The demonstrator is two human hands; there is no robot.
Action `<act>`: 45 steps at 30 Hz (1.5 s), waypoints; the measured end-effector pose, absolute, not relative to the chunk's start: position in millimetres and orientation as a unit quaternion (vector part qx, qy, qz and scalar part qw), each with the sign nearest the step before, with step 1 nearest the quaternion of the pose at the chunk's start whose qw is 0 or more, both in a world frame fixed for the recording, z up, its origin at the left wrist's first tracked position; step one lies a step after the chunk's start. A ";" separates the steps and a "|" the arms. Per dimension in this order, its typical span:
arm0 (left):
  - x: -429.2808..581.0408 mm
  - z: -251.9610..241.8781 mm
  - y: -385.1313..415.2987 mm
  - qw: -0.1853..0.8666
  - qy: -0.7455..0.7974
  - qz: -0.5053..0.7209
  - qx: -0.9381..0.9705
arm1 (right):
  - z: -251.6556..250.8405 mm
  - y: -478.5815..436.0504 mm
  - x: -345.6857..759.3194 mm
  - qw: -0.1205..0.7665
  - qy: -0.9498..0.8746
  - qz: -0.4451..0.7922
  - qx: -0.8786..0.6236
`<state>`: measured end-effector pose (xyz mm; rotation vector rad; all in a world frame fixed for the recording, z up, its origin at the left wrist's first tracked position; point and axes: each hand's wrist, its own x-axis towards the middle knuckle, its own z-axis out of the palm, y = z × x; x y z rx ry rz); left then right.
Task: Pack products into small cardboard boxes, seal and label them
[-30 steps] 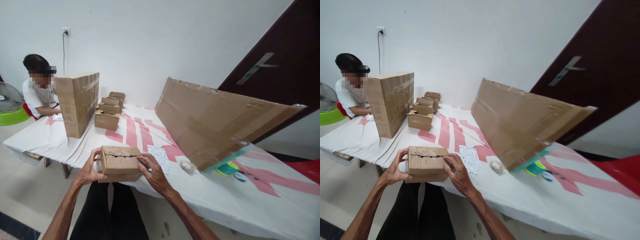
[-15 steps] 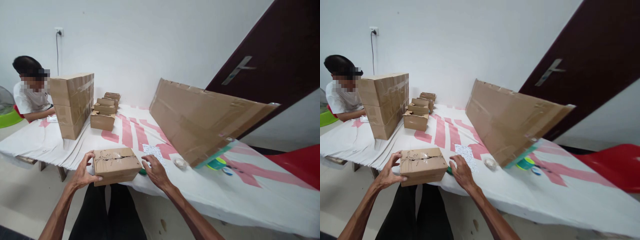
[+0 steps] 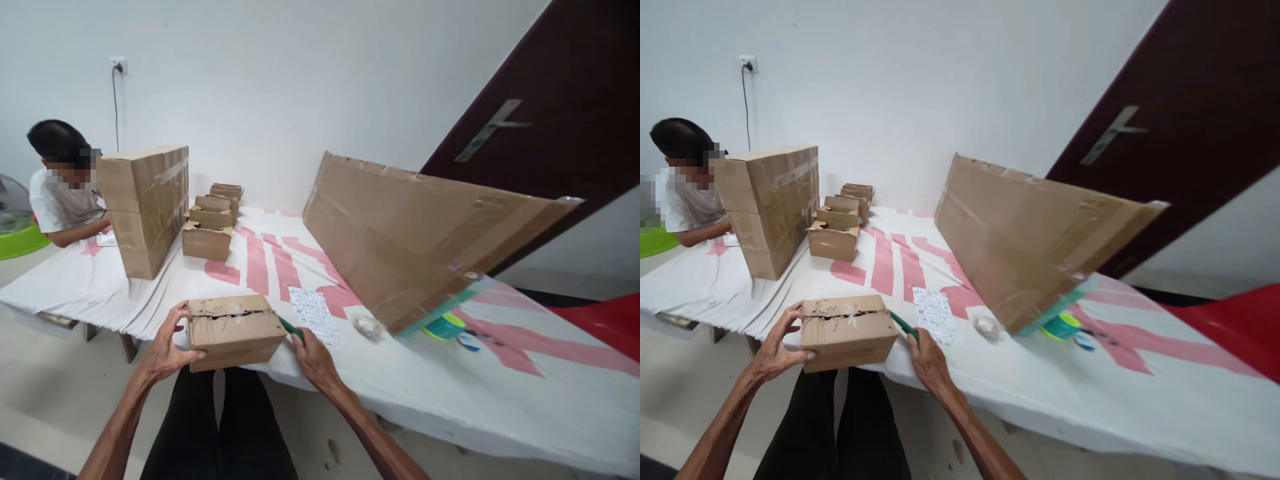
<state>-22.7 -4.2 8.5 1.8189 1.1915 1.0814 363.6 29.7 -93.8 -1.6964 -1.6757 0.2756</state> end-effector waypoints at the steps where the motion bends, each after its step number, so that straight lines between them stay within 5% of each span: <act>1: -23.0 8.2 -3.3 0.350 0.459 0.415 0.704 | -82.5 28.0 367.0 0.395 -0.616 0.127 -0.670; 7: -20.5 4.3 5.4 0.376 0.460 0.409 0.692 | 25.8 18.9 355.4 0.488 -0.618 0.204 -0.582; 16: -16.7 10.8 4.7 0.373 0.458 0.417 0.691 | 110.7 33.8 278.1 0.350 -0.835 0.189 -0.381; 33: -20.9 6.1 7.5 0.365 0.449 0.411 0.705 | 138.1 48.3 313.5 0.217 -0.877 0.036 -0.428; 39: -26.1 9.0 12.0 0.355 0.441 0.406 0.718 | 121.4 27.9 381.1 0.334 -0.797 0.077 -0.497; 42: -30.2 12.5 18.6 0.358 0.426 0.405 0.726 | 70.2 19.2 395.9 0.453 -0.700 0.101 -0.543; 45: -38.8 18.6 27.9 0.373 0.418 0.405 0.722 | -8.4 13.3 392.5 0.467 -0.637 0.121 -0.601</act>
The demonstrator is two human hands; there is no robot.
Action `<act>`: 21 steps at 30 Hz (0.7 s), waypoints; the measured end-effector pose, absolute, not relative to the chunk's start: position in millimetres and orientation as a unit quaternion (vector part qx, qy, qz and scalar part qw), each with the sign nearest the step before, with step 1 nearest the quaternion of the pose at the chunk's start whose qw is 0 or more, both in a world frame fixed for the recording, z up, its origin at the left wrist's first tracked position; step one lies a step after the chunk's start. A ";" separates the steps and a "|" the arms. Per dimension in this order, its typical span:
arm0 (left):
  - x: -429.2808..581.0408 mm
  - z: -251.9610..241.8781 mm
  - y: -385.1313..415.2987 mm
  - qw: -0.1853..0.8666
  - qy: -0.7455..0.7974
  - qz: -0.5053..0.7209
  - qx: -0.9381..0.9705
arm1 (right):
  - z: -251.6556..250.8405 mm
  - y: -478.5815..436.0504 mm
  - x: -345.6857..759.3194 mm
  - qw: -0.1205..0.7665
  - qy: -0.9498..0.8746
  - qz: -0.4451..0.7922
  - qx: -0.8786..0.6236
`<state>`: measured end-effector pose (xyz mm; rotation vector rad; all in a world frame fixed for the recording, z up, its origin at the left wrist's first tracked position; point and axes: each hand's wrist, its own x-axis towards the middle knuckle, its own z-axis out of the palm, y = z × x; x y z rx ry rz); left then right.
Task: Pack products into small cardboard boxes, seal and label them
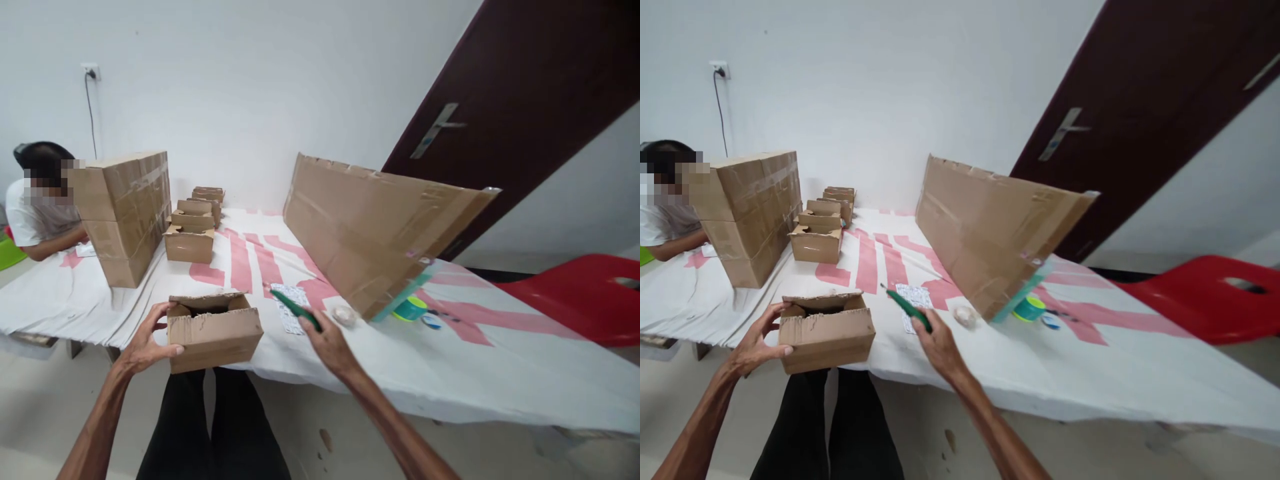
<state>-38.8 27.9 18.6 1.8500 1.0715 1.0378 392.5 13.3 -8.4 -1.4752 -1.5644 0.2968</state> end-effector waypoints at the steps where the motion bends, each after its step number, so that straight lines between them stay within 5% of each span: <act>1: -43.0 20.9 31.3 0.379 0.419 0.405 0.719 | -35.2 12.1 387.9 0.462 -0.634 0.126 -0.607; 7: -69.2 29.9 43.5 0.414 0.427 0.391 0.702 | -111.6 16.9 355.4 0.457 -0.675 0.077 -0.574; 13: -61.5 34.3 36.4 0.360 0.467 0.381 0.712 | -25.8 45.9 326.7 0.508 -0.701 0.084 -0.493; 21: -49.9 40.3 34.6 0.322 0.485 0.372 0.723 | 58.0 92.3 257.8 0.378 -0.825 0.197 -0.371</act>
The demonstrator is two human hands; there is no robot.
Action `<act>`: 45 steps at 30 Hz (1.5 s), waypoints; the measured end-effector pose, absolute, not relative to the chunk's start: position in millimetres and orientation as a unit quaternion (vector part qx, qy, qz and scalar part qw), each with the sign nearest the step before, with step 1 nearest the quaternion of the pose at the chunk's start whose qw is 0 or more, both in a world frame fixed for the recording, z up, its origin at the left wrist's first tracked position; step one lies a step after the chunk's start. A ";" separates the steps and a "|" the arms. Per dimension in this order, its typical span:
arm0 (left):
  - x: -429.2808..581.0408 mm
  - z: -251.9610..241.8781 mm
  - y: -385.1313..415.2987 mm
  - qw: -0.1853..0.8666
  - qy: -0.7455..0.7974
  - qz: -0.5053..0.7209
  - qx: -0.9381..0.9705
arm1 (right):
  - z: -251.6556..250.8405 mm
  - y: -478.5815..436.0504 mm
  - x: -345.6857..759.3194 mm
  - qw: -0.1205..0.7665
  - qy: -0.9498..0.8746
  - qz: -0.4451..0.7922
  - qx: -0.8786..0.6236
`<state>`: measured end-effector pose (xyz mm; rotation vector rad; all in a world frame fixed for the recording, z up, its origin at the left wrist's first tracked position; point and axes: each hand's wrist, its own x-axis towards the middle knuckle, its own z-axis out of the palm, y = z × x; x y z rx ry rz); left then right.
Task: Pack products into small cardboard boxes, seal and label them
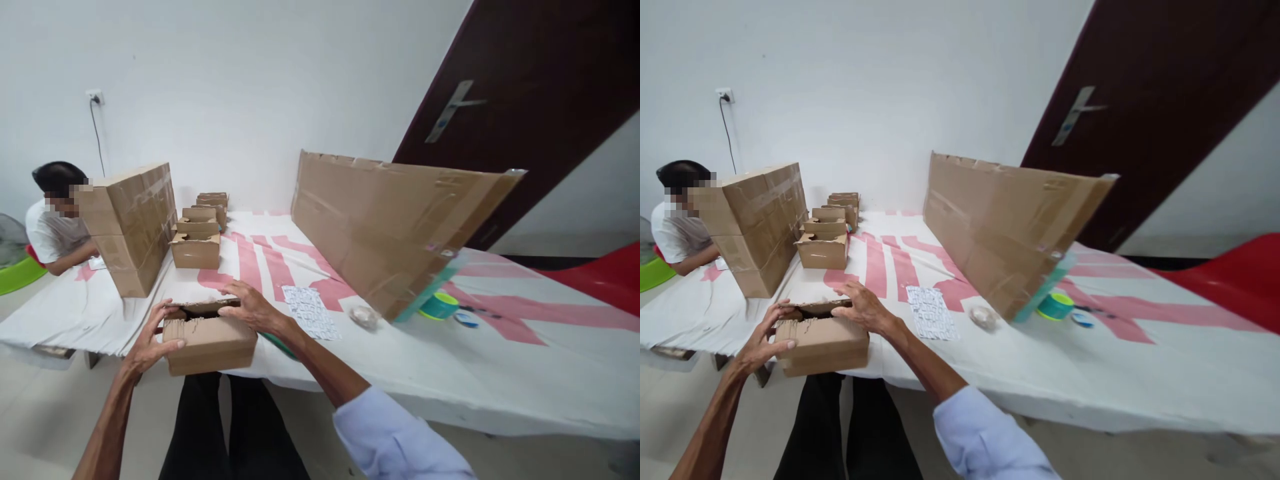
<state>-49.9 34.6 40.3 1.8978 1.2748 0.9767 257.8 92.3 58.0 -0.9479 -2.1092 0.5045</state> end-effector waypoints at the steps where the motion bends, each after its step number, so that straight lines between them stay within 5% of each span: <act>1: -49.7 41.1 34.8 0.318 0.480 0.375 0.726 | 58.1 96.7 251.6 0.375 -0.824 0.218 -0.364; 8: -48.2 43.5 37.4 0.303 0.464 0.374 0.744 | 61.2 114.2 230.4 0.404 -0.792 0.298 -0.348; 17: -66.5 29.6 73.3 0.206 0.473 0.352 0.781 | 89.6 123.1 235.7 0.330 -0.810 0.349 -0.337; 35: -67.5 26.4 69.3 0.204 0.467 0.350 0.786 | 83.9 146.2 225.2 0.406 -0.719 0.379 -0.417; 41: -64.0 32.4 63.2 0.203 0.483 0.355 0.774 | 64.0 155.1 282.7 0.477 -0.660 0.251 -0.523; 45: -63.3 30.0 62.5 0.210 0.486 0.348 0.774 | 44.3 130.4 392.3 0.450 -0.610 0.090 -0.646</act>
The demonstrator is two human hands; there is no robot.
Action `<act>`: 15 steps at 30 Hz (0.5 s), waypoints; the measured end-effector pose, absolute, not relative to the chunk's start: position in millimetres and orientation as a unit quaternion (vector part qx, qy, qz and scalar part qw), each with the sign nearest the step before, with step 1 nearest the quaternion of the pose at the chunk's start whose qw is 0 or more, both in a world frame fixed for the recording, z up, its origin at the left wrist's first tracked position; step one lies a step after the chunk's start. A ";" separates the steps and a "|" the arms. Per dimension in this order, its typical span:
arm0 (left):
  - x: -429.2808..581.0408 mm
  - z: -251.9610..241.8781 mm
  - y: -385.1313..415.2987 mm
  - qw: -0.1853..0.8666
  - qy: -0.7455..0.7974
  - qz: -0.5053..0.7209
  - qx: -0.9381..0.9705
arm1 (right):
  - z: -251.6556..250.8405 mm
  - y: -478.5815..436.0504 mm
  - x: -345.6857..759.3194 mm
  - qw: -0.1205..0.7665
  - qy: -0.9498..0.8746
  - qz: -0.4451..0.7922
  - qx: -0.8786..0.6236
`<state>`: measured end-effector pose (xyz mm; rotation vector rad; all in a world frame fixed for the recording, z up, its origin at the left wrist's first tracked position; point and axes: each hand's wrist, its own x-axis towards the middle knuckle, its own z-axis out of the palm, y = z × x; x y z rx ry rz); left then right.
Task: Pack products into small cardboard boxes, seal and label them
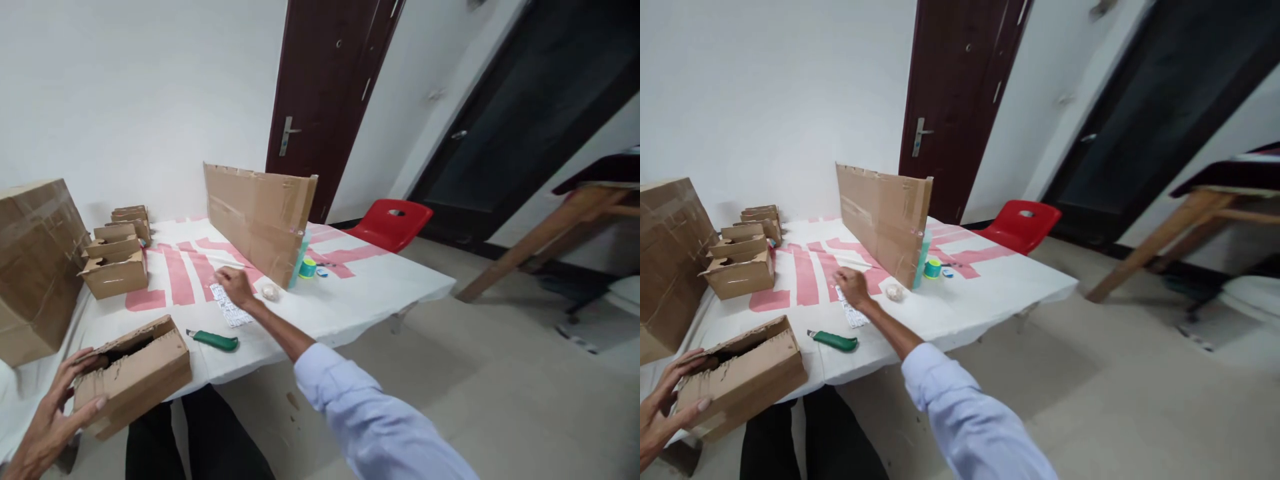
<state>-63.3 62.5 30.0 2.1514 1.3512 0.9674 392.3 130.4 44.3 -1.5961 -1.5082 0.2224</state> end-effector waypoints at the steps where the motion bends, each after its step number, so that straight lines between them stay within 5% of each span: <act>1: -64.7 28.0 64.2 0.207 0.480 0.350 0.777 | 38.9 122.7 421.9 0.431 -0.600 0.054 -0.672; 9: -76.3 32.7 72.4 0.190 0.477 0.316 0.798 | -17.1 91.2 545.9 0.224 -0.584 -0.062 -0.778; 15: -69.1 44.5 63.7 0.186 0.497 0.308 0.790 | -53.7 84.5 552.0 0.171 -0.608 -0.070 -0.772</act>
